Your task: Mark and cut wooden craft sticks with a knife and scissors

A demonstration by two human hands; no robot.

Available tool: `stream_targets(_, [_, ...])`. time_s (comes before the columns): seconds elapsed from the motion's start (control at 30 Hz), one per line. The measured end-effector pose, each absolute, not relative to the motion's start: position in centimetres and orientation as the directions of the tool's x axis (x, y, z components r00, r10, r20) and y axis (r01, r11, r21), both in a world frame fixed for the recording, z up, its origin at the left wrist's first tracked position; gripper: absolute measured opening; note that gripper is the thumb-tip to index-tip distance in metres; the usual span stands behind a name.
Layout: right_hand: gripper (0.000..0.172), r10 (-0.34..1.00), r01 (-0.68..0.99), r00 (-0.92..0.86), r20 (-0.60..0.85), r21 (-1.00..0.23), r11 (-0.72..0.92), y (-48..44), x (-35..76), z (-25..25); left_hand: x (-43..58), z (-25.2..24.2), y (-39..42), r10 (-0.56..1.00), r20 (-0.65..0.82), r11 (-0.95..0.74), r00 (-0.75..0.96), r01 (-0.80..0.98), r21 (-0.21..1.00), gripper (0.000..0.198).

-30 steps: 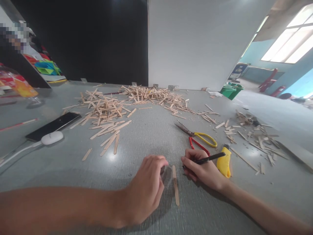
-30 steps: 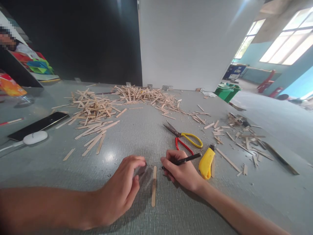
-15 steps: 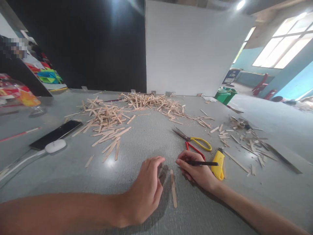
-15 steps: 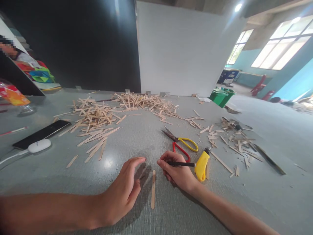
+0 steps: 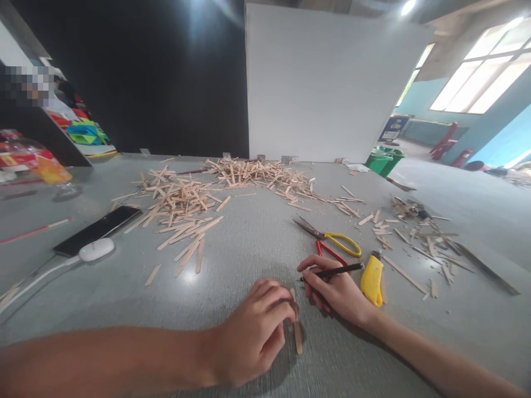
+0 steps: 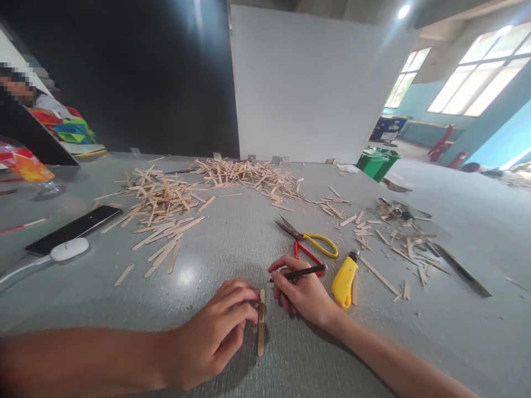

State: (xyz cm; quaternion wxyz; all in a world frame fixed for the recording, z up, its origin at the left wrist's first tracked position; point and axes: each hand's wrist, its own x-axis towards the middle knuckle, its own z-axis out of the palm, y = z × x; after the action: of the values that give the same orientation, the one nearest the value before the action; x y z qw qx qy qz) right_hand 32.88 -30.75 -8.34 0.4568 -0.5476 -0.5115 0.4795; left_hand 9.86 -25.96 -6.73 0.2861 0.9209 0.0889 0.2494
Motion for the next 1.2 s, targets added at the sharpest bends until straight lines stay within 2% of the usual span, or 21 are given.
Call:
stream_targets(0.17, [0.042, 0.997, 0.115, 0.035, -0.063, -0.991, -0.066, -30.77, 32.89, -8.58, 9.89, -7.02, -25.83, 0.253, 0.429, -0.862, 0.867, 0.000, 0.506, 0.029])
stream_targets(0.3, [0.037, 0.994, 0.099, 0.103, -0.041, -0.994, -0.051, -30.59, 32.82, -8.82, 9.91, -7.16, -25.78, 0.216, 0.419, -0.884, 0.882, -0.005, 0.467, 0.030])
stream_targets(0.47, [0.057, 0.977, 0.091, 0.213, -0.020, -0.995, -0.040, -30.27, 32.65, -9.27, 9.86, -7.28, -25.95, 0.213, 0.422, -0.897, 0.881, 0.006, 0.441, 0.031])
stream_targets(0.57, [0.053, 0.982, 0.111, 0.181, -0.057, -0.991, -0.078, -30.31, 32.65, -9.32, 9.83, -7.40, -26.06, 0.214, 0.425, -0.905, 0.879, 0.015, 0.426, 0.028])
stream_targets(0.8, [0.065, 0.986, 0.173, 0.151, -0.065, -0.981, -0.091, -30.51, 32.91, -9.02, 9.86, -7.65, -26.08, 0.194, 0.454, -0.918, 0.870, -0.002, 0.396, 0.026])
stream_targets(1.07, [0.067, 0.985, 0.187, 0.170, -0.038, -0.980, -0.070, -30.34, 32.50, -9.08, 9.69, -7.44, -26.32, 0.224, 0.421, -0.916, 0.879, 0.043, 0.398, 0.029])
stream_targets(1.2, [0.062, 0.971, 0.197, 0.235, 0.045, -0.980, -0.002, -30.53, 32.60, -9.05, 9.72, -7.54, -26.27, 0.227, 0.426, -0.916, 0.876, 0.043, 0.400, 0.029])
